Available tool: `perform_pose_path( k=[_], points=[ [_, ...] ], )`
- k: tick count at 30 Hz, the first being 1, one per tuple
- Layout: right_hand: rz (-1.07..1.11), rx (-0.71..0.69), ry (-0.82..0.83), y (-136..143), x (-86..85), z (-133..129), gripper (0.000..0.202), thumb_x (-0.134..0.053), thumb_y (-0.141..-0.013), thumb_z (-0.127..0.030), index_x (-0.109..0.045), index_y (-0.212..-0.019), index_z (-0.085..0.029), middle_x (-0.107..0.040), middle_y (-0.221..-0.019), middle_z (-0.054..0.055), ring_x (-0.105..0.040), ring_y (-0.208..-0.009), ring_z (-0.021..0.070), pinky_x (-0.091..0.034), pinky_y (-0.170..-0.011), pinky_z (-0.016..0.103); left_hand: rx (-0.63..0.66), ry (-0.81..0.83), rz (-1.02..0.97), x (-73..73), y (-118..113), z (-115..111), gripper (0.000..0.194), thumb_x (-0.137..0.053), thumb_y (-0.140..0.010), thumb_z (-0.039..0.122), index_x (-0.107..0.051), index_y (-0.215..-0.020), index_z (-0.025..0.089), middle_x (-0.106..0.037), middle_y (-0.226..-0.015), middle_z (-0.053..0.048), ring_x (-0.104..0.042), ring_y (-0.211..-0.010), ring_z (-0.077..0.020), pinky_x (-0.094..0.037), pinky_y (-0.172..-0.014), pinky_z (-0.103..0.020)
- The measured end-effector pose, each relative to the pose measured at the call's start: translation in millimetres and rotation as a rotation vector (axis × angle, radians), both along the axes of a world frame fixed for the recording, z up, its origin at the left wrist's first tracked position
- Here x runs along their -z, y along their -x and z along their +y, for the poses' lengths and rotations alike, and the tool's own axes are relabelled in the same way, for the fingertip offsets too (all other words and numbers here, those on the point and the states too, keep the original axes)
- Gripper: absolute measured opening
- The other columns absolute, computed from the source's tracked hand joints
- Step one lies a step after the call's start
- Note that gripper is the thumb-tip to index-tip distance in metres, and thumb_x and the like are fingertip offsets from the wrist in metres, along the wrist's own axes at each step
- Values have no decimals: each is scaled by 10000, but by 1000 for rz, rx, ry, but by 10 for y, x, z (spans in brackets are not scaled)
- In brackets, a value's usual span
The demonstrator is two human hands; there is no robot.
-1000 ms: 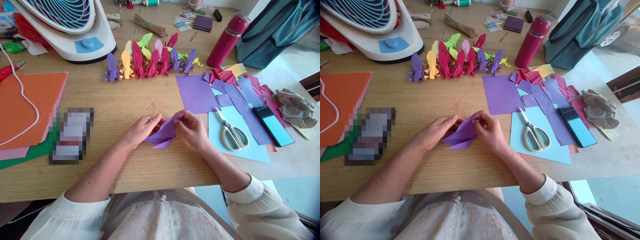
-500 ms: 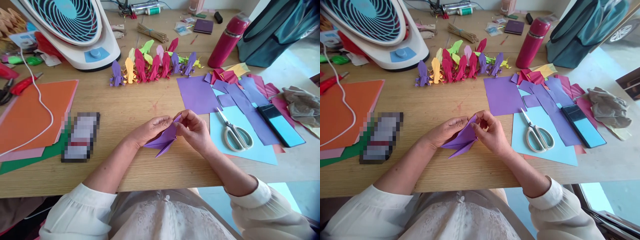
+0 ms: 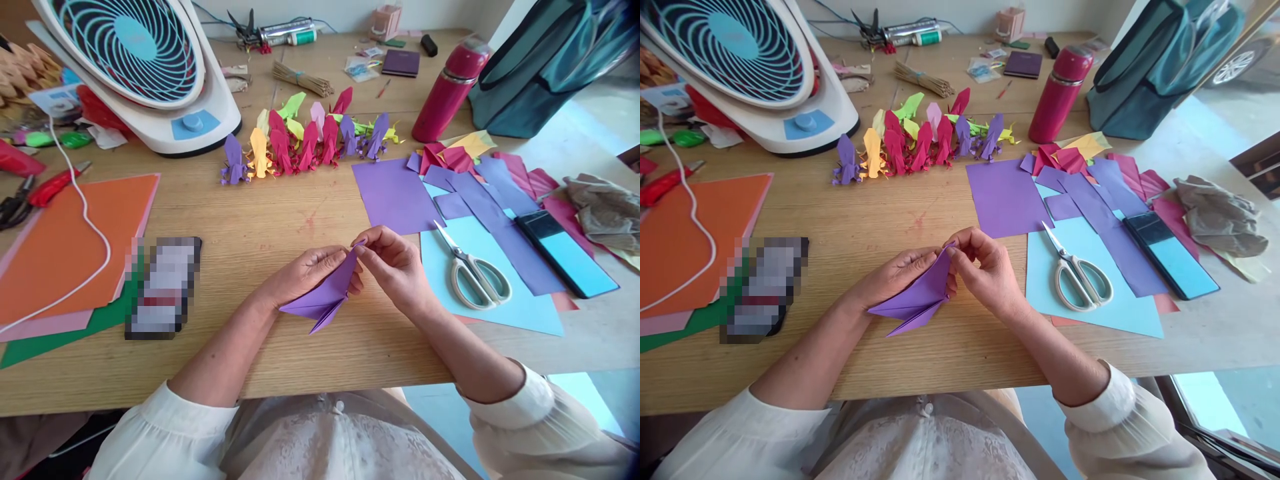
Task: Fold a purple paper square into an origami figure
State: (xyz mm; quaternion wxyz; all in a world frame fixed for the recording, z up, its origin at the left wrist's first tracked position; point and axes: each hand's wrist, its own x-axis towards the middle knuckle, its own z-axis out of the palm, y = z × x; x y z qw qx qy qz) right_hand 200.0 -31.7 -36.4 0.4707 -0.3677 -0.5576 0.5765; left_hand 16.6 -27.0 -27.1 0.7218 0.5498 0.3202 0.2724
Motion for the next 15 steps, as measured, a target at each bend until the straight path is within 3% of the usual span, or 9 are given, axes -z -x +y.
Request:
perform_pose_path(
  k=[7,15],
  points=[
    [-72,132,-50,-32,14,34,253,-704,-881,-457,-598,-861,-228,-613,-705,-20,-562,-598,127,-458,-585,287,-63,33,8,-32,-42,-39,402,-544,-976,512,-672,-964,130,-718,-888,-76,-689,-775,-156,-545,-726,-240],
    [-107,137,-13,-40,5,22,241,-687,-893,-455,-622,-868,-224,-611,-722,-11,-568,-619,137,-480,-613,297,-66,18,40,19,-36,-36,403,-549,-972,514,-680,-983,133,-720,-923,-76,-695,-772,-163,-556,-721,-256]
  ],
)
